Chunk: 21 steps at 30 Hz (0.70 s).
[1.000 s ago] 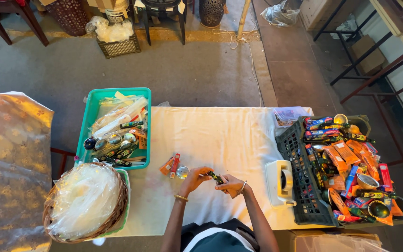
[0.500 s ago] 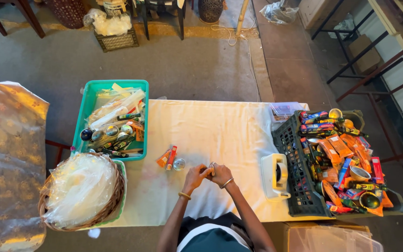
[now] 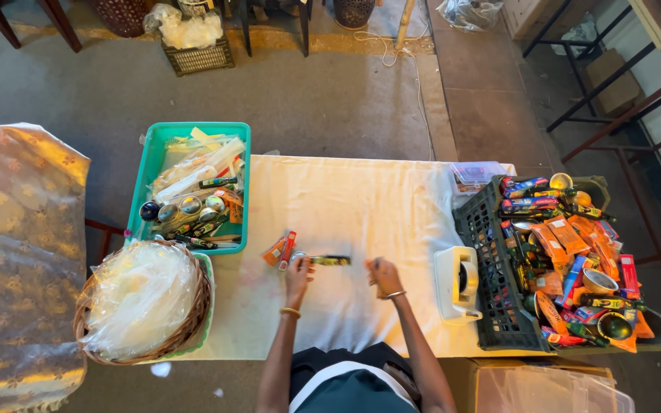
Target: The person opens a small metal tin and places it on a white tablecloth. They then pick up several small packaged items, including an orange box and a green tube, and place them into a clear plastic bag. The person handles the items one by one, arranging them inside the bag.
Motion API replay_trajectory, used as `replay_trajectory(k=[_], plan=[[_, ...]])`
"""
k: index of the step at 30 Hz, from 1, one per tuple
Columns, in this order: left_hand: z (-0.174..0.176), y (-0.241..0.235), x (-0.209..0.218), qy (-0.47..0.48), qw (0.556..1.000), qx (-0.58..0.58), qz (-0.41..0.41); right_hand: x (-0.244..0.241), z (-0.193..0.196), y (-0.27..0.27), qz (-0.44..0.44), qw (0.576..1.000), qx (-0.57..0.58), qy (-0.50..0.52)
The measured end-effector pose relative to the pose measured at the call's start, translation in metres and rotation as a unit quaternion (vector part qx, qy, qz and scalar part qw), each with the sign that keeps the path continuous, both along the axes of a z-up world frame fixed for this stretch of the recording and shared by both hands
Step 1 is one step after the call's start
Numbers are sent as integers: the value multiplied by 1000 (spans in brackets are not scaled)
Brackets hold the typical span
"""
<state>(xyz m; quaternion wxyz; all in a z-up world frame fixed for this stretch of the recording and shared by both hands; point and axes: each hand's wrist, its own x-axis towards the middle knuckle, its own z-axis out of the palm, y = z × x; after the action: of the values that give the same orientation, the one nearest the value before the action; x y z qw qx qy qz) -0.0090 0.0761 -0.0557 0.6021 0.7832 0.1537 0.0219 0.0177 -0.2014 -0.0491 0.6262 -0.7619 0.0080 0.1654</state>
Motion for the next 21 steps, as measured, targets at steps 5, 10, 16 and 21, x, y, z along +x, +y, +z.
replay_trajectory(k=[5, 10, 16, 21], plan=[[-28, 42, -11, 81, 938, -260, 216, 1, 39, -23, -265, 961, -21, -76], [-47, 59, -21, 75, 877, -322, 348, -5, 36, -32, -335, 880, -256, -218], [-65, 73, -28, 41, 832, -328, 446, -12, 2, -24, -285, 885, -259, -263], [-71, 71, -39, 103, 920, -246, 287, -17, -80, -29, -146, 949, -276, -37]])
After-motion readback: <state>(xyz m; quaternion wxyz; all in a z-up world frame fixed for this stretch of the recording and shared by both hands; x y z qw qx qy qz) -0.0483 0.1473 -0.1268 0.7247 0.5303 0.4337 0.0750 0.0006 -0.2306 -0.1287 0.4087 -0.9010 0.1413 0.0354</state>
